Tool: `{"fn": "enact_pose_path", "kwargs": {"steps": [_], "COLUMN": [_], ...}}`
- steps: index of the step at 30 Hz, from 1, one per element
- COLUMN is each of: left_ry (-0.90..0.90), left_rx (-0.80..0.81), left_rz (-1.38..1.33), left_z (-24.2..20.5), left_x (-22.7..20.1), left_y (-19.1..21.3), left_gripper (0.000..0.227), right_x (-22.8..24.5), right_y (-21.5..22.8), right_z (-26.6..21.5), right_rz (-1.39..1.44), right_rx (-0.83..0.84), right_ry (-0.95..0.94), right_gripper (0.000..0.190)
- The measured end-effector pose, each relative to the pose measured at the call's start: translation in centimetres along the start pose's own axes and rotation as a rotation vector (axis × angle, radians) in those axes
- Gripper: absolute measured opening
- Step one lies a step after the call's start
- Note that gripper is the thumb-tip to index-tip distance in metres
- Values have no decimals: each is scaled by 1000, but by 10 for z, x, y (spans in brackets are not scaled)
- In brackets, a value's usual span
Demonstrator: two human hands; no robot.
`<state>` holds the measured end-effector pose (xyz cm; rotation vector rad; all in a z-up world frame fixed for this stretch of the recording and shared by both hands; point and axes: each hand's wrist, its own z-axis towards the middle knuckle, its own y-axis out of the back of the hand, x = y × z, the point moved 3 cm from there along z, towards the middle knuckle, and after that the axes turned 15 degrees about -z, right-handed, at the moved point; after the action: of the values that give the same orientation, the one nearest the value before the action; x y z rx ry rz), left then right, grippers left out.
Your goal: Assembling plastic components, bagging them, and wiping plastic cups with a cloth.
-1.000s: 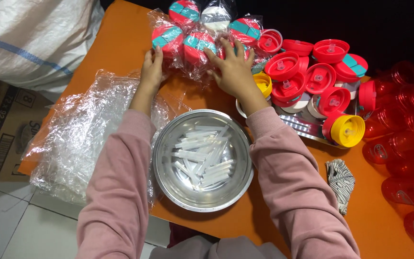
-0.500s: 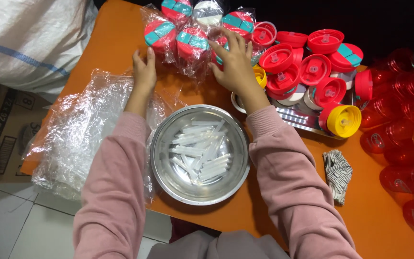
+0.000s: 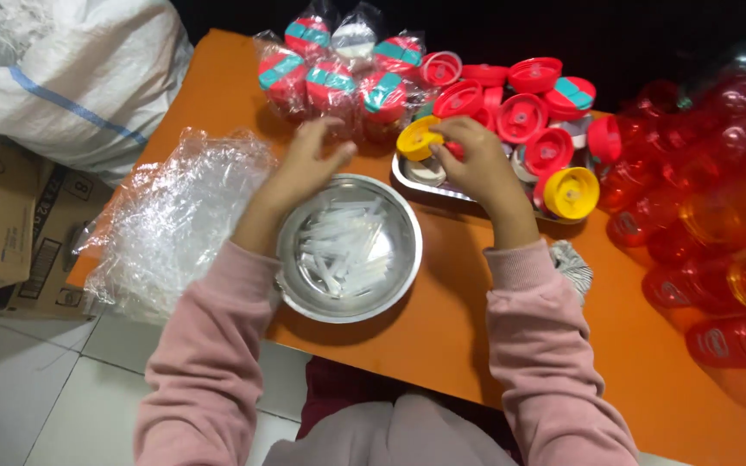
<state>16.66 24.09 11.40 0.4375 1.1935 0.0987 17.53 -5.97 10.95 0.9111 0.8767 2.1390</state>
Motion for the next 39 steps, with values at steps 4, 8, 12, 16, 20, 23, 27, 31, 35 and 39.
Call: {"fn": "enact_pose_path", "kwargs": {"steps": [4, 8, 12, 16, 20, 23, 27, 31, 35, 39], "left_ry": [-234, -265, -141, 4, -28, -90, -79, -91, -271, -394], "left_rx": [167, 290, 395, 460, 457, 422, 372, 337, 285, 197], "left_rz": [-57, -108, -133, -166, -248, -300, -403, -436, -447, -407], "left_z": [-19, -46, -72, -87, -93, -93, -95, -100, -85, -58], "left_x": [-53, -87, -98, -106, -106, -110, -112, -128, -166, -190], "left_y": [-74, -158, -232, -291, -347, -380, -423, -457, -482, -512], "left_gripper": [49, 45, 45, 43, 40, 35, 27, 24, 22, 32], "right_x": [13, 16, 1, -20, -42, -49, -48, -38, -47, -79], "right_y": [48, 81, 103, 115, 135, 149, 177, 209, 251, 281], "right_z": [-50, -107, -167, -222, -265, -290, -318, -339, -350, -357], "right_rz": [48, 47, 53, 49, 80, 39, 7, -79, -143, -301], "right_rx": [39, 57, 99, 87, 51, -26, -195, -400, -516, -678], "right_ry": [-12, -54, -138, -212, -288, -366, -420, -451, -506, -530], "right_gripper": [29, 29, 25, 26, 26, 24, 22, 18, 17, 19]}}
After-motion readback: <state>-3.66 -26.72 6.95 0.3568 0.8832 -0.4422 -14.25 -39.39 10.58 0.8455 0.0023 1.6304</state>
